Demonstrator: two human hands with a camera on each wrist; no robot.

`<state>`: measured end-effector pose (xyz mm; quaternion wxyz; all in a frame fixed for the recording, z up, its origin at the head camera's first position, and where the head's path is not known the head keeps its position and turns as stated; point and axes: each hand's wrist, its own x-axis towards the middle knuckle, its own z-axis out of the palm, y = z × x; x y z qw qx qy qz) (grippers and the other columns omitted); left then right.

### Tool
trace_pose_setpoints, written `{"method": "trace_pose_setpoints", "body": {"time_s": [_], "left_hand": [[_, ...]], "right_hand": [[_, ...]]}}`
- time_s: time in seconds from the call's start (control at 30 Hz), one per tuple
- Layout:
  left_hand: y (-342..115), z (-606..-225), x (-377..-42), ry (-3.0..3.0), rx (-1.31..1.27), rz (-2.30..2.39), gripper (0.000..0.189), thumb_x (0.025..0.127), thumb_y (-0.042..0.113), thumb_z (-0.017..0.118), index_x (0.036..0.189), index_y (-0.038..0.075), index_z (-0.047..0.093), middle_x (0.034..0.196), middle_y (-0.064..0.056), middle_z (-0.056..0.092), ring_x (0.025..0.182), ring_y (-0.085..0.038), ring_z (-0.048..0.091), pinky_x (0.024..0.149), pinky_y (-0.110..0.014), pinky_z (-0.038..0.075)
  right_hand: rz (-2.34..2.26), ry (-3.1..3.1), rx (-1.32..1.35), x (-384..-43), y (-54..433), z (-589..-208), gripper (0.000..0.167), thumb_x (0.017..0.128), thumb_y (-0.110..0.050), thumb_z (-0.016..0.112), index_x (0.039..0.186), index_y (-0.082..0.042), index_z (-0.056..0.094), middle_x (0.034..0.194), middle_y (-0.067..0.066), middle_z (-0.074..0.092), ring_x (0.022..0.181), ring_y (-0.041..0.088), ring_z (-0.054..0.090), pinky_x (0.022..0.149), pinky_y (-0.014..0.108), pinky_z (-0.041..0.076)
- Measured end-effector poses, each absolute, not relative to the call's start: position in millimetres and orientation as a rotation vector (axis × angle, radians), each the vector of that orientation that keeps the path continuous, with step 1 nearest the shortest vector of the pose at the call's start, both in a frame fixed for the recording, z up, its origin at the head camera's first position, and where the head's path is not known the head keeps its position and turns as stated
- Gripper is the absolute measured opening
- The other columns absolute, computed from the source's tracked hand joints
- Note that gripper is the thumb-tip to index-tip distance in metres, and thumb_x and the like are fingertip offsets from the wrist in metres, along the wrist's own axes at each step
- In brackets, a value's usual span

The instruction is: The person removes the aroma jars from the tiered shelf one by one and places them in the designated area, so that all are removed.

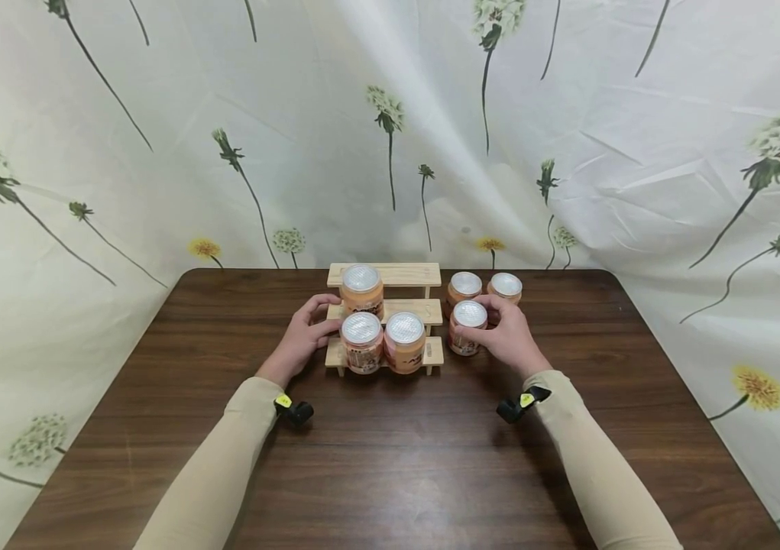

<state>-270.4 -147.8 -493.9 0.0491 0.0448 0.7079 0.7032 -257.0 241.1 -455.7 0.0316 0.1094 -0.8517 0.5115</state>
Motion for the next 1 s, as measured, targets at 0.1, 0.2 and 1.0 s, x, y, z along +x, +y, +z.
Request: {"method": "trace_pose_setpoints", "body": {"time_s": [0.1,0.2,1.0], "left_hand": [[-147.6,-494.0,-271.0,2.153,0.137,2.142,0.043,0.097,0.010,0.075,0.137,0.013,0.057,0.143,-0.015,0.052,0.114,-0.024,0.063,0.082,-0.032,0.059],[-147.7,-493.8,-271.6,2.161,0.138,2.131,0.044,0.098,0.011,0.075,0.138,0.012,0.057,0.142,-0.015,0.053,0.115,-0.023,0.063,0.082,-0.032,0.059],[-147.2,-490.2,-268.7,2.170,0.140,2.121,0.045,0.098,0.011,0.075,0.138,0.011,0.056,0.142,-0.015,0.054,0.116,-0.026,0.062,0.083,-0.032,0.059]], "right_hand": [[1.580,-2.625,0.332,-256.8,241.6,-456.2,0.056,0.083,-0.018,0.091,0.130,-0.003,0.065,0.119,0.016,0.070,0.099,0.020,0.067,0.080,0.023,0.054],[1.549,-2.635,0.341,-256.4,242.3,-456.6,0.056,0.084,-0.020,0.091,0.130,-0.003,0.065,0.119,0.016,0.070,0.099,0.019,0.067,0.080,0.023,0.054],[1.457,-2.595,0.345,-255.9,236.4,-436.3,0.065,0.088,-0.026,0.088,0.138,0.000,0.056,0.131,0.019,0.064,0.116,0.033,0.066,0.097,0.037,0.055]]}}
